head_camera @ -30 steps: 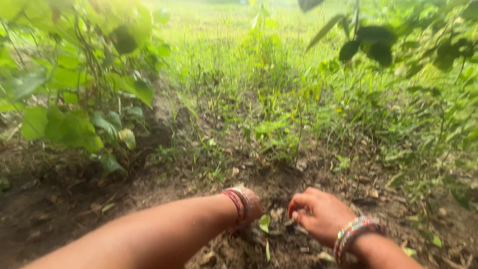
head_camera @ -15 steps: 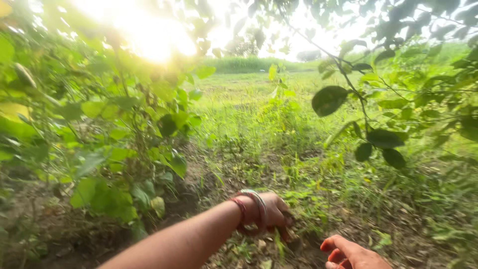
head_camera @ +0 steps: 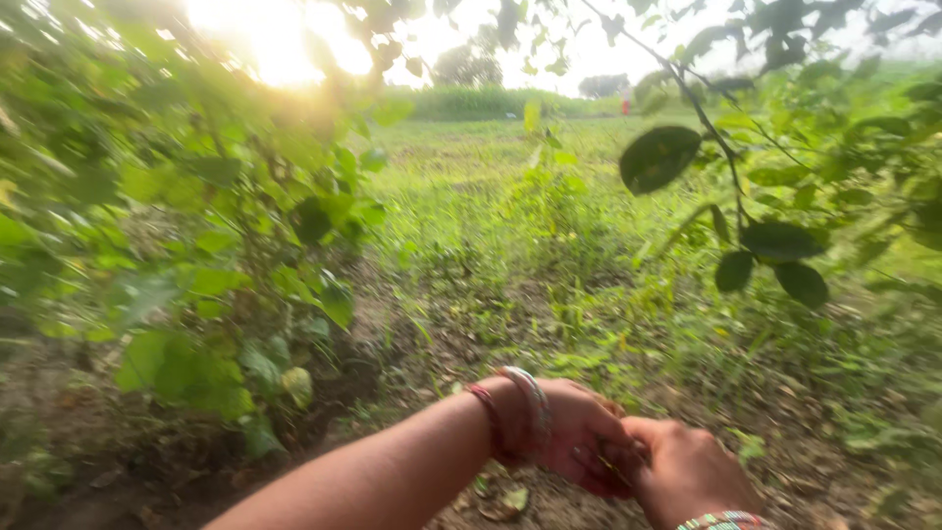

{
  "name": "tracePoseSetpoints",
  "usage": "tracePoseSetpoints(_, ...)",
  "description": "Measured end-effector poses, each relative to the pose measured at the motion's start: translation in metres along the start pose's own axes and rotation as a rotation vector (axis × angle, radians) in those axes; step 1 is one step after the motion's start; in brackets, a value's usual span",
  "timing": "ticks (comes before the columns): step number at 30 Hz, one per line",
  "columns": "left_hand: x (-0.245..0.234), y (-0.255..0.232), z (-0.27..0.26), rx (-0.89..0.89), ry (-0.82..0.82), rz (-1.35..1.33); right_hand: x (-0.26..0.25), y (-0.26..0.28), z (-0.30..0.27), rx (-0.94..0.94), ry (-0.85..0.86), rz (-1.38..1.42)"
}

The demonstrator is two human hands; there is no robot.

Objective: The person waters the base of a tree and various plants using a hose, then pulls green plants from the ground by hand.

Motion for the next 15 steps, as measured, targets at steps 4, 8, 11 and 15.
tracePoseSetpoints(4,0.019,-0.011,-0.041,0.123,-0.175,0.203,-0.018,0.003,-0.014,0.056,-0.114,-0.015)
tracePoseSetpoints(8,0.027,-0.021,-0.085,0.224,-0.417,0.343,-0.034,-0.024,0.004,0.059,-0.245,0.109)
tracePoseSetpoints(11,0.011,-0.031,-0.096,0.262,-0.554,0.606,-0.051,-0.036,0.017,-0.053,-0.343,0.095)
tracePoseSetpoints(15,-0.018,-0.049,-0.101,0.269,-0.725,0.831,-0.065,-0.032,0.031,0.048,-0.288,0.04)
Point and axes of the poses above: each hand's wrist, its own z-axis towards the middle knuckle, its own x-axis out of the palm, y = z × x, the point moved 1 cm from there along z, towards the middle knuckle, and after that the axes turned 12 degrees about -y, right-handed, at the moved point
